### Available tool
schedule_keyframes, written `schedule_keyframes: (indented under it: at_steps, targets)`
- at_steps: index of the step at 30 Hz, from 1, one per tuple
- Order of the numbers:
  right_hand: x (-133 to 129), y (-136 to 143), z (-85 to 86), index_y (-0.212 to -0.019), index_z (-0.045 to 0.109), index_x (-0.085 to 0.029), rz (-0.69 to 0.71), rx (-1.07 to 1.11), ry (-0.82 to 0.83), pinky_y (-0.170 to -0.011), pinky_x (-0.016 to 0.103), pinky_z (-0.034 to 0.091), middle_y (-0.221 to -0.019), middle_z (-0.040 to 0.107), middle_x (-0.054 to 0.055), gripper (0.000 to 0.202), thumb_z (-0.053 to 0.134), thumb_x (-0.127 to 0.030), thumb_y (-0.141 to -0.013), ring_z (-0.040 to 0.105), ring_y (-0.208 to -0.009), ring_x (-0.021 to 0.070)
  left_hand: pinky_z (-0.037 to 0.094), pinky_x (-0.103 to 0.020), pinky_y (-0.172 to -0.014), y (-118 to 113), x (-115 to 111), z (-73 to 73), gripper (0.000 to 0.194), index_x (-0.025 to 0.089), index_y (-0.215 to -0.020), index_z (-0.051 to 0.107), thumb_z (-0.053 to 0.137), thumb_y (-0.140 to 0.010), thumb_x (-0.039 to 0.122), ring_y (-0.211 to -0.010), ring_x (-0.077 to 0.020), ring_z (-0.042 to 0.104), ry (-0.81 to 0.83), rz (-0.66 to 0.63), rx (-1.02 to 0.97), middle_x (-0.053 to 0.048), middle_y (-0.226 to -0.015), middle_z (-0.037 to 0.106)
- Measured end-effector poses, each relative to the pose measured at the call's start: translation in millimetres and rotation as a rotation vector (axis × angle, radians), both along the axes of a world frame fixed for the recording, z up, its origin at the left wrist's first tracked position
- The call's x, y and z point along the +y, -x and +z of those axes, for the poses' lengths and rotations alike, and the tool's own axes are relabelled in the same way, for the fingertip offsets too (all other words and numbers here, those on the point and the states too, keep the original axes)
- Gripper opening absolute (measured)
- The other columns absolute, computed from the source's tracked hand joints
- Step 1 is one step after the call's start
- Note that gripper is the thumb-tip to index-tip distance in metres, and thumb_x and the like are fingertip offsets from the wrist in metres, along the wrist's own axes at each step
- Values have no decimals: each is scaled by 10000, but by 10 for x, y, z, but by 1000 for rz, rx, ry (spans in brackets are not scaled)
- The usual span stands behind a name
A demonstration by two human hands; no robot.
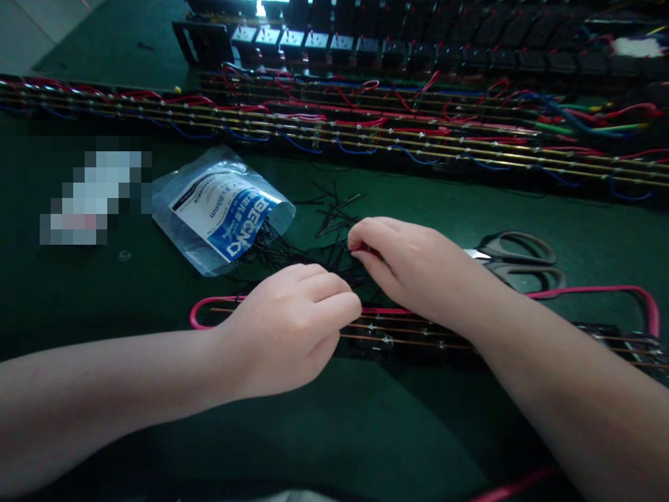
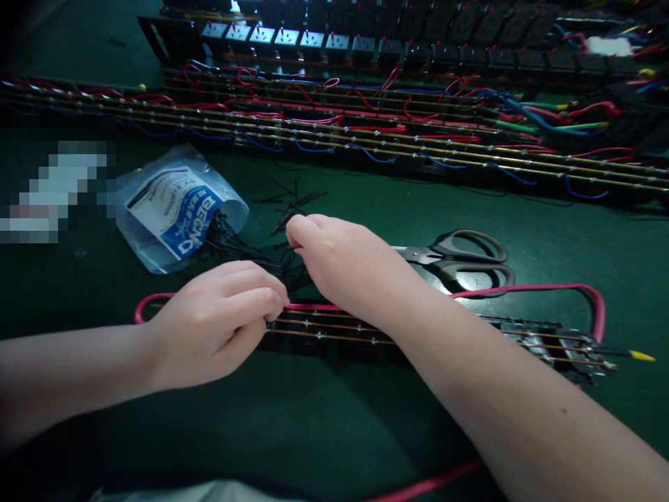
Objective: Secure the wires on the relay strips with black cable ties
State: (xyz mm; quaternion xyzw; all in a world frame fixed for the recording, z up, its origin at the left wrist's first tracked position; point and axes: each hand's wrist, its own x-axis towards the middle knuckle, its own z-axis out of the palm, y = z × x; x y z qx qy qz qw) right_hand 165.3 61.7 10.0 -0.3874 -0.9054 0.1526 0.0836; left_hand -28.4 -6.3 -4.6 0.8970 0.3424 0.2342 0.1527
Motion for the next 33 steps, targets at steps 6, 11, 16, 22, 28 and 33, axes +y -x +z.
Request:
schedule_keyframes:
  at_steps: [6, 11, 16, 22, 28, 33]
  targets:
    - [-371, -219, 330, -994, 674, -264, -167, 605, 225, -679, 255, 548, -944, 726, -20, 69, 663, -221, -941, 686, -766, 134, 549, -353, -705, 15, 30, -11, 239, 131, -811, 626, 435, -859, -5, -818, -225, 676, -21, 24, 55, -83, -891, 722]
    - [-523, -374, 175, -901, 693, -308, -343, 898, 587, -546, 212, 536, -811, 700, -34, 83, 728, -233, -896, 642, -618, 112, 505, -340, -695, 31, 35, -17, 251, 140, -787, 632, 454, -929, 35, -796, -200, 639, -13, -3, 23, -70, -879, 704]
    - [-418, -392, -86, -854, 690, -249, -353, 981, 818, -582, 216, 548, -811, 673, -1, 97, 780, -284, -849, 629, -659, 122, 483, -330, -727, 47, 39, -14, 234, 144, -810, 628, 473, -963, 57, -825, -176, 608, 20, -15, 19, -57, -946, 700]
    - [-388, -433, -103, -833, 714, -283, -339, 1000, 857, -588, 183, 500, -793, 633, -32, 85, 784, -234, -839, 568, -669, 103, 481, -309, -717, 60, 58, -2, 223, 154, -834, 616, 467, -971, 61, -838, -169, 614, 51, -9, 65, -40, -942, 697]
    - [-400, -397, -51, -830, 689, -239, -313, 879, 831, -536, 165, 460, -759, 630, -38, 120, 801, -198, -819, 553, -634, 85, 484, -307, -710, 53, 60, 22, 213, 159, -835, 600, 461, -964, 62, -822, -172, 610, 62, -7, 93, -47, -921, 681]
    - [-425, -393, -38, -864, 673, -229, -237, 768, 684, -527, 165, 442, -762, 615, -39, 61, 723, -203, -886, 553, -635, 78, 504, -334, -738, 35, 54, 32, 179, 156, -909, 609, 470, -952, 51, -846, -192, 601, 24, -37, 112, -54, -964, 682]
